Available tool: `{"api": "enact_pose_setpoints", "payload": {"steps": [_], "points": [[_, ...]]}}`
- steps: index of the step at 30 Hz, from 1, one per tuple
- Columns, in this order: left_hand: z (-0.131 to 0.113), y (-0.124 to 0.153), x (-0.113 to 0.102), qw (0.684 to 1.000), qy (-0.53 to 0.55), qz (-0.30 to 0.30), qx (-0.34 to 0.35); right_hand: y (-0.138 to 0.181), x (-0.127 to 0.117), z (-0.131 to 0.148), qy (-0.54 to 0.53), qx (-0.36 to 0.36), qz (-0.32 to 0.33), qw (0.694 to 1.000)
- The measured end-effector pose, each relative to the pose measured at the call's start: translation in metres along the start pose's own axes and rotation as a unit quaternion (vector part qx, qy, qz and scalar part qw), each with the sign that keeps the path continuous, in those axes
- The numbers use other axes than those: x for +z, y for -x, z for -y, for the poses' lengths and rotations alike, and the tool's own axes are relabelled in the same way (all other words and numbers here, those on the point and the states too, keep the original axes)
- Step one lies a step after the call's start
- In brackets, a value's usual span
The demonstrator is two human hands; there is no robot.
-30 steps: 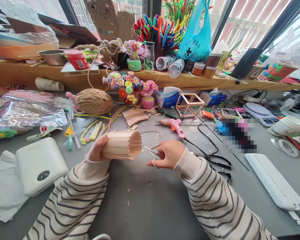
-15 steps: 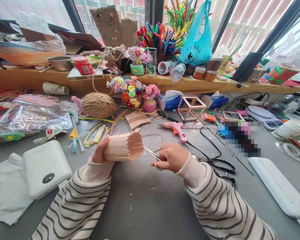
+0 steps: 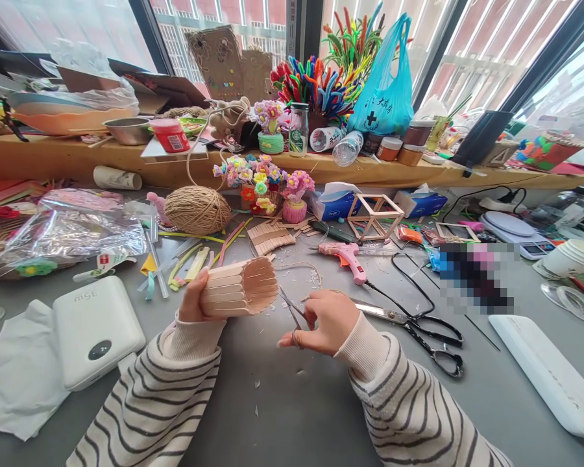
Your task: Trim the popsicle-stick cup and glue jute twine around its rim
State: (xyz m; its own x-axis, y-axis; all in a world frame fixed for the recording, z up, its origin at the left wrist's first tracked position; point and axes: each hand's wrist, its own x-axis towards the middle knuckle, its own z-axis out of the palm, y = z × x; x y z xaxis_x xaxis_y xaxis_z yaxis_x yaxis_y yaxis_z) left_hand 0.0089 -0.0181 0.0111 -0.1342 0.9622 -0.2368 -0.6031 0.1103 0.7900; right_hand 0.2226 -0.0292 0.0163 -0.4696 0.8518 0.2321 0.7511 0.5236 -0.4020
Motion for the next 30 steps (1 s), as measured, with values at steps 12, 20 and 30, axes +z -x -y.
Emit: {"api": "enact_pose_setpoints", "payload": {"steps": [12, 20, 30], "points": [[0.002, 0.009, 0.003, 0.993, -0.016, -0.003, 0.12, 0.002, 0.012, 0.017, -0.053, 0.061, -0.085, 0.993], [0.004, 0.008, -0.002, 0.973, -0.075, 0.021, 0.217, 0.007, 0.021, 0.03, -0.156, 0.071, -0.081, 0.982], [0.007, 0.006, -0.002, 0.948, -0.096, 0.028, 0.301, 0.006, 0.029, 0.039, -0.238, 0.123, -0.049, 0.962]]}}
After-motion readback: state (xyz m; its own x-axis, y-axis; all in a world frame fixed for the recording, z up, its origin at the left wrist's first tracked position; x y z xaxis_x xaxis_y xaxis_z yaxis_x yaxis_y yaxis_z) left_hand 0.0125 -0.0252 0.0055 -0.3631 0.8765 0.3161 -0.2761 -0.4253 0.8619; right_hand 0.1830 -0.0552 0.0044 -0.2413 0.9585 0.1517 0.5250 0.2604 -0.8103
